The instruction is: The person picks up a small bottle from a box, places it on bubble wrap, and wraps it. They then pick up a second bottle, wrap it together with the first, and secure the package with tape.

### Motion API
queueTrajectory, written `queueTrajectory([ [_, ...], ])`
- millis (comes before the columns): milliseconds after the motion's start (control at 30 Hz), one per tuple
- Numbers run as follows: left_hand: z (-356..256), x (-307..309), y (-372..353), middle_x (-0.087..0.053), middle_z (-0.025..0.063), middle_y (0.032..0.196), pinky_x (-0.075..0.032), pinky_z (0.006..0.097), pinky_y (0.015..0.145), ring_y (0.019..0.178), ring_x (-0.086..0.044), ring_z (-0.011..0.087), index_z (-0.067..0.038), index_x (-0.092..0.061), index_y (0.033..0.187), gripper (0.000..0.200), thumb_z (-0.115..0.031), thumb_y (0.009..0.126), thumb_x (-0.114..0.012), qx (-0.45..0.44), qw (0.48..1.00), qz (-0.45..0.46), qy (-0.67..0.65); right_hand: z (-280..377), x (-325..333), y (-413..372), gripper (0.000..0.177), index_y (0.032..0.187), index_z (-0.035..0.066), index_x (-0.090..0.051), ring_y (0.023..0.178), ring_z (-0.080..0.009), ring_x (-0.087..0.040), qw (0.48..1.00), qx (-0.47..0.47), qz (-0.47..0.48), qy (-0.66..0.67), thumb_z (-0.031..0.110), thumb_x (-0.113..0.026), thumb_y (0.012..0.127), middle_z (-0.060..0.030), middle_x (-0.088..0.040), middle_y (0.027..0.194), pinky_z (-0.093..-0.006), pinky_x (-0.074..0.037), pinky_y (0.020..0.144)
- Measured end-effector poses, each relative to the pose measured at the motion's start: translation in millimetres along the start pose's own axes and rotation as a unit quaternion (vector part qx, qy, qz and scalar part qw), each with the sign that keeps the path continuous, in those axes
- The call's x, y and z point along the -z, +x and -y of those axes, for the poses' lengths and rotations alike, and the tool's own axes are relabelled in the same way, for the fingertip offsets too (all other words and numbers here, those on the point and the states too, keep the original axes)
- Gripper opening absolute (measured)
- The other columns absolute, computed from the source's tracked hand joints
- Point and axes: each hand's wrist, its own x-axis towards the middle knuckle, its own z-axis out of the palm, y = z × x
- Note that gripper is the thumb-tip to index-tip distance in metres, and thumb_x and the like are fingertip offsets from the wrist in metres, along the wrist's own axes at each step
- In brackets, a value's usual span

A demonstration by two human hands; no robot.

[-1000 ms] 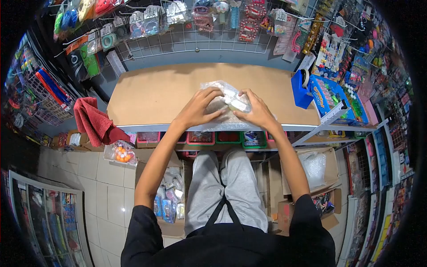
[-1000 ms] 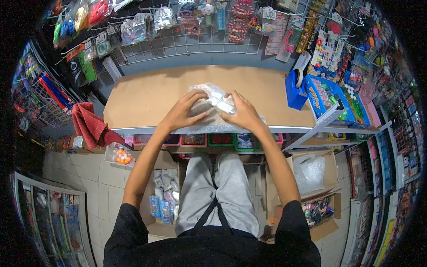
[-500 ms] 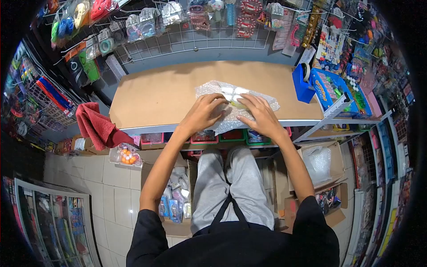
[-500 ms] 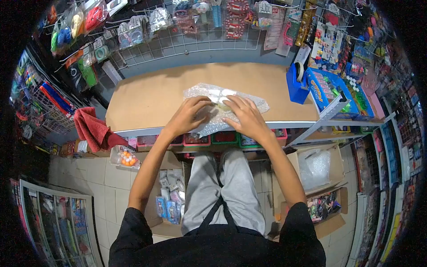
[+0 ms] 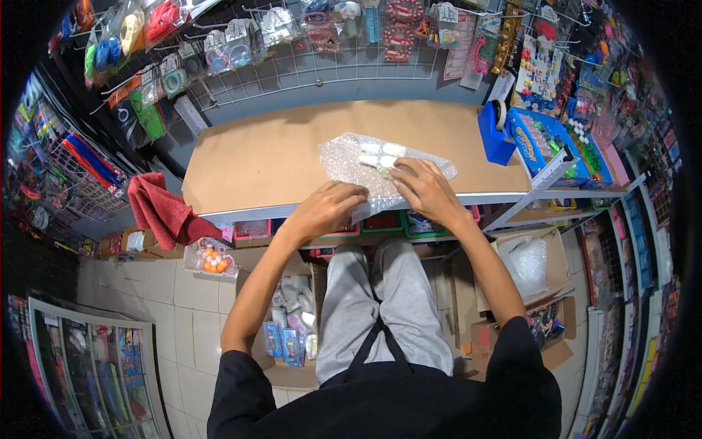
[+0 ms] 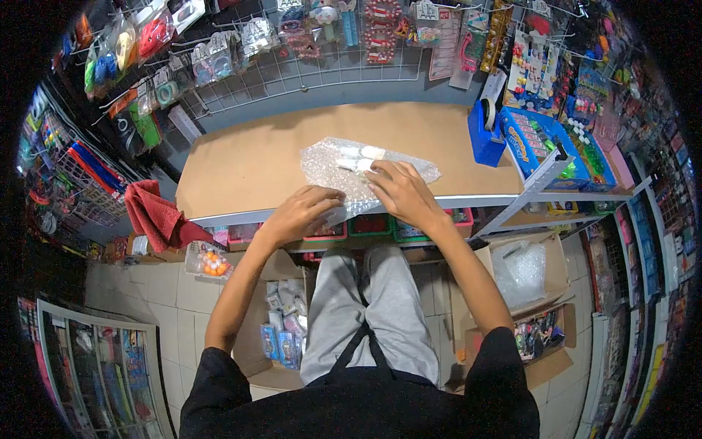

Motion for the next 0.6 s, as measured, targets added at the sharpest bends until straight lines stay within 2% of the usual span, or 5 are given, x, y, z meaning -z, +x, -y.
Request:
queueTrajectory([
  [133,2,2,10,-0.067,0.0114,0.109,-0.049,0.0396,0.090,0.102,-0.062,0.0302,-0.003,-0.065,0.106,0.025,-0.003,0.081,-0.069,0.027,0.995,-0.086,-0.050,-6,3,0,0.031,0.111,0.005,-0.069,0.114,-0.0310,-0.057,1.000,0.021,0.014,-0.001,0.028,-0.064,0.092,-0.0103,-0.062,0.122,-0.0428,-0.041,0.101],
  [233,14,-2,26,-0.067,0.0134,0.104,-0.049,0.0410,0.087,0.098,-0.063,0.0328,-0.001,-0.065,0.105,0.020,-0.003,0.085,-0.068,0.045,0.985,-0.148,-0.079,-4,7,3,0.036,0.106,0.005,-0.070,0.109,-0.0284,-0.059,0.998,0.053,-0.018,0.006,0.037,-0.066,0.091,-0.0103,-0.065,0.113,-0.0419,-0.041,0.098],
  [333,22,-6,50,-0.067,0.0160,0.101,-0.048,0.0418,0.088,0.097,-0.062,0.0345,0.000,-0.065,0.102,0.015,-0.008,0.089,-0.066,0.101,0.964,-0.195,-0.147,-7,9,4,0.043,0.101,0.003,-0.071,0.108,-0.0282,-0.060,0.998,0.054,-0.012,0.003,0.044,-0.068,0.088,-0.0111,-0.066,0.113,-0.0416,-0.040,0.098],
  [467,37,-7,81,-0.066,0.0181,0.103,-0.047,0.0440,0.089,0.100,-0.061,0.0381,0.001,-0.064,0.104,0.019,-0.014,0.093,-0.063,0.095,0.967,-0.197,-0.135,-9,7,3,0.045,0.098,0.001,-0.070,0.103,-0.0305,-0.061,0.999,0.028,-0.024,0.019,0.044,-0.071,0.086,-0.0135,-0.068,0.107,-0.0409,-0.041,0.096],
  [600,65,-20,111,-0.067,0.0202,0.102,-0.048,0.0466,0.086,0.099,-0.062,0.0411,0.000,-0.062,0.109,0.025,-0.021,0.095,-0.060,0.018,0.977,-0.179,-0.116,-13,3,4,0.043,0.097,0.000,-0.068,0.097,-0.0332,-0.063,0.997,-0.033,-0.026,0.070,0.040,-0.073,0.084,-0.0154,-0.069,0.100,-0.0416,-0.043,0.093],
])
